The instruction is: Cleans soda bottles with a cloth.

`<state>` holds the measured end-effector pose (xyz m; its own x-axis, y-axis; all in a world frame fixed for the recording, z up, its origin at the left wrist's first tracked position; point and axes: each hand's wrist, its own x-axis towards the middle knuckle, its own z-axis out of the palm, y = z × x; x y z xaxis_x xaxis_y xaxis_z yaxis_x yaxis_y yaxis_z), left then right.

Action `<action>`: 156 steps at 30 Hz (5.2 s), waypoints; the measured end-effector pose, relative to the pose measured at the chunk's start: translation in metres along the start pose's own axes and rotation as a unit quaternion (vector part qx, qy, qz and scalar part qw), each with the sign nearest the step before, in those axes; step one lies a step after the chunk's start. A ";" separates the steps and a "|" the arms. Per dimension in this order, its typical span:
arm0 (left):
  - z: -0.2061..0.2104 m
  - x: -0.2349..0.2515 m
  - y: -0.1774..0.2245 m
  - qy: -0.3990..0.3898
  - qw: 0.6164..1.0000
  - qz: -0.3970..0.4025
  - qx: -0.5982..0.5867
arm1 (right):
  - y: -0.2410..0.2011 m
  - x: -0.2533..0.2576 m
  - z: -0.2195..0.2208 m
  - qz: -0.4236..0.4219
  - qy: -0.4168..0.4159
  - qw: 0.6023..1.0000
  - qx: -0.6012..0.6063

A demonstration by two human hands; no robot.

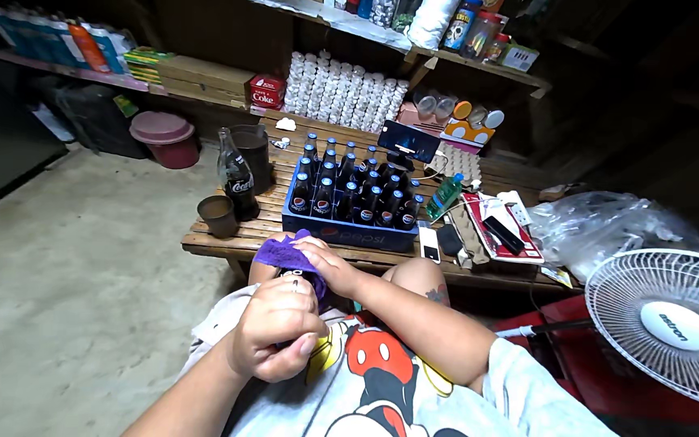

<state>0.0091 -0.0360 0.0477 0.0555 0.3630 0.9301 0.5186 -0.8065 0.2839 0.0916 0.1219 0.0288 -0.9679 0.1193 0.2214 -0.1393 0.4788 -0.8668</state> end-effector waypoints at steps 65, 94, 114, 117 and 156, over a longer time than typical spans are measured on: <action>-0.017 0.027 0.003 0.319 0.940 -0.106 -0.066 | 0.020 -0.008 0.009 0.083 0.022 0.995 -0.041; -0.016 0.012 -0.015 0.152 0.959 -0.080 0.224 | -0.038 0.019 0.002 -0.129 0.012 0.992 -0.005; -0.018 0.021 -0.005 0.296 0.944 -0.141 -0.013 | 0.043 0.009 0.014 0.057 0.046 0.995 -0.062; -0.022 0.020 -0.005 0.262 0.961 -0.084 -0.019 | 0.045 0.006 0.015 0.060 0.048 0.995 -0.062; -0.012 0.001 -0.005 0.150 0.961 -0.040 0.231 | -0.036 0.022 0.004 -0.079 -0.029 0.996 -0.029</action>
<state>-0.0039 -0.0371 0.0504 -0.2135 0.2086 0.9544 0.8377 -0.4636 0.2887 0.0746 0.1042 0.0633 -0.9458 -0.0114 0.3244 -0.2794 0.5376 -0.7956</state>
